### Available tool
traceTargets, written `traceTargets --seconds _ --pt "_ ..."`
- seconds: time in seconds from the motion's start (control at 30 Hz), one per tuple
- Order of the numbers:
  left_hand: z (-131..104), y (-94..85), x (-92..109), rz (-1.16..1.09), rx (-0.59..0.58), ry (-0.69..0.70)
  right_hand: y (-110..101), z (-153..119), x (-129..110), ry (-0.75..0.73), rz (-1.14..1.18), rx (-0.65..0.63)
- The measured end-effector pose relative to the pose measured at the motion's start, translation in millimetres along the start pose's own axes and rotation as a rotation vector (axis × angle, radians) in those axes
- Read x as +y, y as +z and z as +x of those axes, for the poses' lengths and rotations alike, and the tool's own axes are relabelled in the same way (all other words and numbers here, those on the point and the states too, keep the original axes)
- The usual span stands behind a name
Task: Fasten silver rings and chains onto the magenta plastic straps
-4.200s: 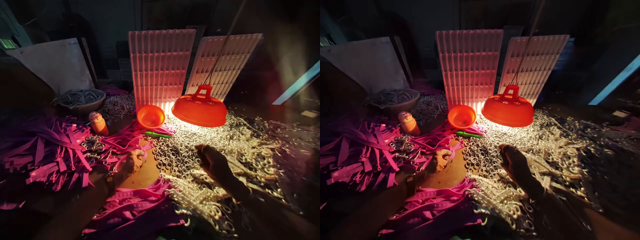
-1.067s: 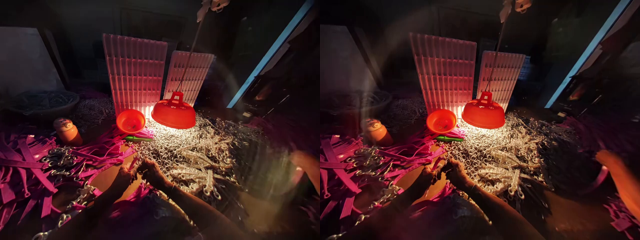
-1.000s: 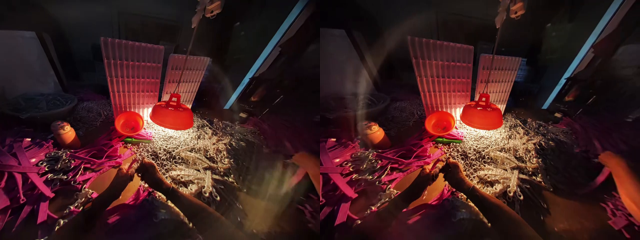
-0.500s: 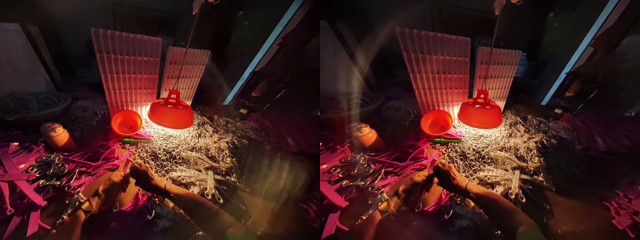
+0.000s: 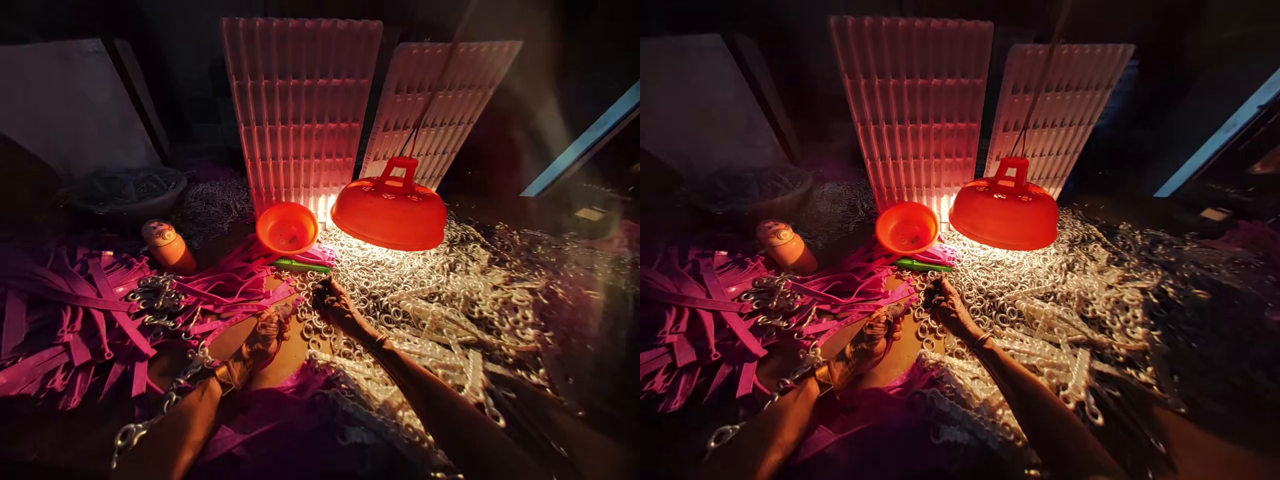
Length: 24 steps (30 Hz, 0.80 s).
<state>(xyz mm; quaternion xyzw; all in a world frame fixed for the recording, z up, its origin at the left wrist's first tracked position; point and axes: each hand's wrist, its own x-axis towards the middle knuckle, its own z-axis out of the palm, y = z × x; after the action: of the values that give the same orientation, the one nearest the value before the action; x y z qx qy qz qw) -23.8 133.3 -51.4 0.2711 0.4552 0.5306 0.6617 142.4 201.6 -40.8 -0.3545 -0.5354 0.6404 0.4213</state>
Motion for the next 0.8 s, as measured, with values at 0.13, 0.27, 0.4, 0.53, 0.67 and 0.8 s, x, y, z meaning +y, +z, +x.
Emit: traceTargets --seconds 0.13,0.27,0.4,0.53,0.67,0.8 --pt "4.3 10.3 -2.2 -0.200 -0.038 -0.023 12.8 -12.9 4.4 -0.007 -0.201 0.007" --pt "5.6 11.2 -0.3 -0.364 -0.114 -0.196 23.2 -19.5 5.1 -0.085 -0.316 0.044" --pt "2.6 10.8 0.6 -0.400 -0.155 -0.317 28.4 -23.0 14.1 -0.186 -0.402 0.100" --pt "-2.6 13.3 0.5 -0.427 -0.166 -0.389 30.6 -23.9 26.8 -0.279 -0.400 0.136" --pt "-6.9 16.8 -0.8 -0.497 -0.126 -0.350 34.7 -26.8 26.0 -0.236 -0.336 0.141" --pt "-7.4 16.4 -2.9 -0.529 -0.093 -0.322 38.6 -29.3 20.8 -0.221 -0.418 0.151"
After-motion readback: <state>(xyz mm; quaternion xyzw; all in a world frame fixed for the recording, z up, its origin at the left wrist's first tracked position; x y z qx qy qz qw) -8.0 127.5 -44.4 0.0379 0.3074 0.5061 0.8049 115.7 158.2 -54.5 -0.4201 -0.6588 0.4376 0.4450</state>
